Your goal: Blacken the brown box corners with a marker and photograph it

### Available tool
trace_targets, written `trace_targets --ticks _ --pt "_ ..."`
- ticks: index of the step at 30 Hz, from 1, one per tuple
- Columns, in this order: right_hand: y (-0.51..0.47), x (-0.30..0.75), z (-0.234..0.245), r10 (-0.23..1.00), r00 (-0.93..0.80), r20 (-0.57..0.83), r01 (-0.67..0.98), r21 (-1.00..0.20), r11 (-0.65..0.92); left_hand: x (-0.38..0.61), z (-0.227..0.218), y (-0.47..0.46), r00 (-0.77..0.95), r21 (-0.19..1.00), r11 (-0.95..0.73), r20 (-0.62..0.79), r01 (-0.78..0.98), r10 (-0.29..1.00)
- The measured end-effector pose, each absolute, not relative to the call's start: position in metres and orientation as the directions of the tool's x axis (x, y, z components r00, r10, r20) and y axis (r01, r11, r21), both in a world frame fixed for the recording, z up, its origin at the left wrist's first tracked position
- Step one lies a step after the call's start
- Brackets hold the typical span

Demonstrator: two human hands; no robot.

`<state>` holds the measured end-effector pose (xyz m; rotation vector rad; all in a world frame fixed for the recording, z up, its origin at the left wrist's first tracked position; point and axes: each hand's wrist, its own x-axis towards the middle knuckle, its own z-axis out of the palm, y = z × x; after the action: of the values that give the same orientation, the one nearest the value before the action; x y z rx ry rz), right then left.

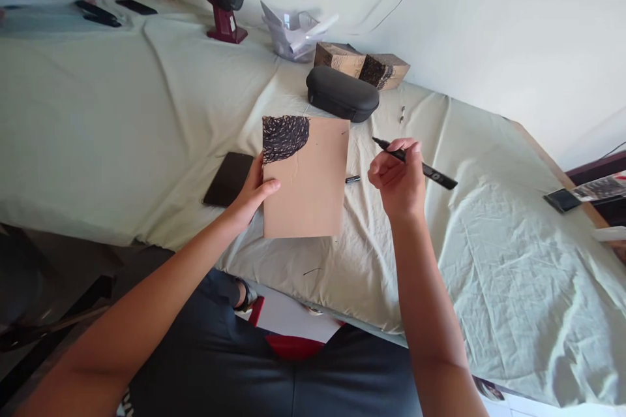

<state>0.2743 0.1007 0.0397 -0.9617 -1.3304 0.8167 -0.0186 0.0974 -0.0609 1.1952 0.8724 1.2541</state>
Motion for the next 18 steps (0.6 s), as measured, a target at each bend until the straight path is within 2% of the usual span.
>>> trace_targets --ticks 4,7,12,18 --pt "0.099 0.227 0.075 0.780 0.087 0.620 0.120 -0.783 0.610 -0.018 -0.062 0.096 0.174 0.972 -0.052 0.094 -0.228 0.980" --pt "0.108 0.200 0.075 0.715 0.098 0.693 0.211 -0.716 0.665 -0.018 -0.063 0.095 0.180 0.975 -0.025 0.067 -0.222 0.981" --pt "0.123 0.176 0.050 0.689 0.099 0.718 0.180 -0.693 0.698 -0.018 -0.062 0.092 0.166 0.974 0.032 0.006 -0.224 0.986" --pt "0.121 0.173 0.043 0.720 0.017 0.694 0.358 -0.676 0.644 -0.018 -0.065 0.091 0.147 0.975 0.012 0.022 -0.222 0.989"
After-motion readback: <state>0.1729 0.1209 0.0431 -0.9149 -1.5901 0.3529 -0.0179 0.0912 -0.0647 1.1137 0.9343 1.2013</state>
